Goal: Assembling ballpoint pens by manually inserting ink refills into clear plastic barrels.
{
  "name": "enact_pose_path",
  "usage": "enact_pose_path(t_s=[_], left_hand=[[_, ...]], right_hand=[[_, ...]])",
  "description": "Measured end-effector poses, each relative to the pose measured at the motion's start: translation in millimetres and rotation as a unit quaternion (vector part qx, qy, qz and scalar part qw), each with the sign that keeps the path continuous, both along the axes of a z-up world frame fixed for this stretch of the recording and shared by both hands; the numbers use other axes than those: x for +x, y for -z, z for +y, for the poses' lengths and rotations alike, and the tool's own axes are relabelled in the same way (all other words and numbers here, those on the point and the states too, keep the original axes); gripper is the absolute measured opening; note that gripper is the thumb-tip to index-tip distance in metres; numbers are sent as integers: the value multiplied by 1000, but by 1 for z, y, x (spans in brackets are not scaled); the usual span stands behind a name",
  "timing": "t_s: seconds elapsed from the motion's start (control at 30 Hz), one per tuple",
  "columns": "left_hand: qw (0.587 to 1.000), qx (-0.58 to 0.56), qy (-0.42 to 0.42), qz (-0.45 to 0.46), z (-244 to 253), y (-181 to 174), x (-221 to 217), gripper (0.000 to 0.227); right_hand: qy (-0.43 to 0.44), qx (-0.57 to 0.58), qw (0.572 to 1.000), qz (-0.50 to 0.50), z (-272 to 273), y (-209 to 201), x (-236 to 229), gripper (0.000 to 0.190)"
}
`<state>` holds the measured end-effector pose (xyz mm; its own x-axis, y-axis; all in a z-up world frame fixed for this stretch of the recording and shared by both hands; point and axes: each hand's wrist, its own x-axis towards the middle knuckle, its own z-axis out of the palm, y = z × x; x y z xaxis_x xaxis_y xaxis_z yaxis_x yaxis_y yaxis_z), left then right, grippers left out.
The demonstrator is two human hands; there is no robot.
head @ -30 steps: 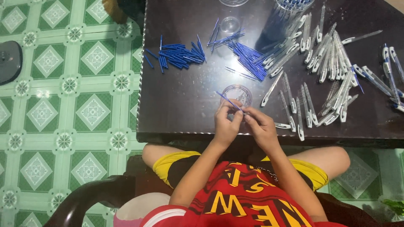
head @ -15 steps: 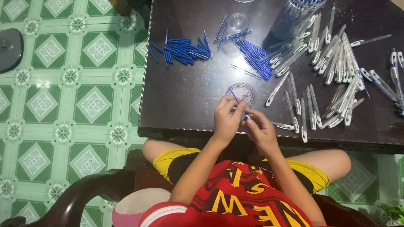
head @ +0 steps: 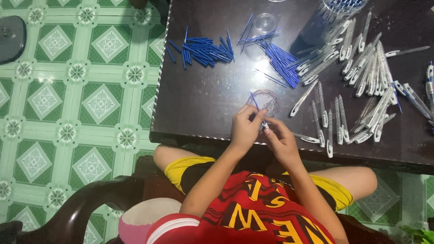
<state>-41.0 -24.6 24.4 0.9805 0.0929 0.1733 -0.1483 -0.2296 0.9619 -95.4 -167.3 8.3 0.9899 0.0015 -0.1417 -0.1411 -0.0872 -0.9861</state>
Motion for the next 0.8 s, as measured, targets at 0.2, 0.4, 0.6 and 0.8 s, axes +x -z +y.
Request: enact_pose_path(t_s=[0.2,0.4,0.6,0.8], left_hand=[[996,-23,19,89,-4,11,-6,28],[994,-58,8,90,-5,5,-14,32],[996,-81,-11,46,9,14,-8,50],[999,-12,-1,48,14,16,-5,43]], right_hand=[[11,1,1000,-13,1,-8,4,32],[48,31,998,18,14,-8,3,27],[53,62,996,21,11,12,-3,27],[66,76,993,58,26,-1,-5,32]])
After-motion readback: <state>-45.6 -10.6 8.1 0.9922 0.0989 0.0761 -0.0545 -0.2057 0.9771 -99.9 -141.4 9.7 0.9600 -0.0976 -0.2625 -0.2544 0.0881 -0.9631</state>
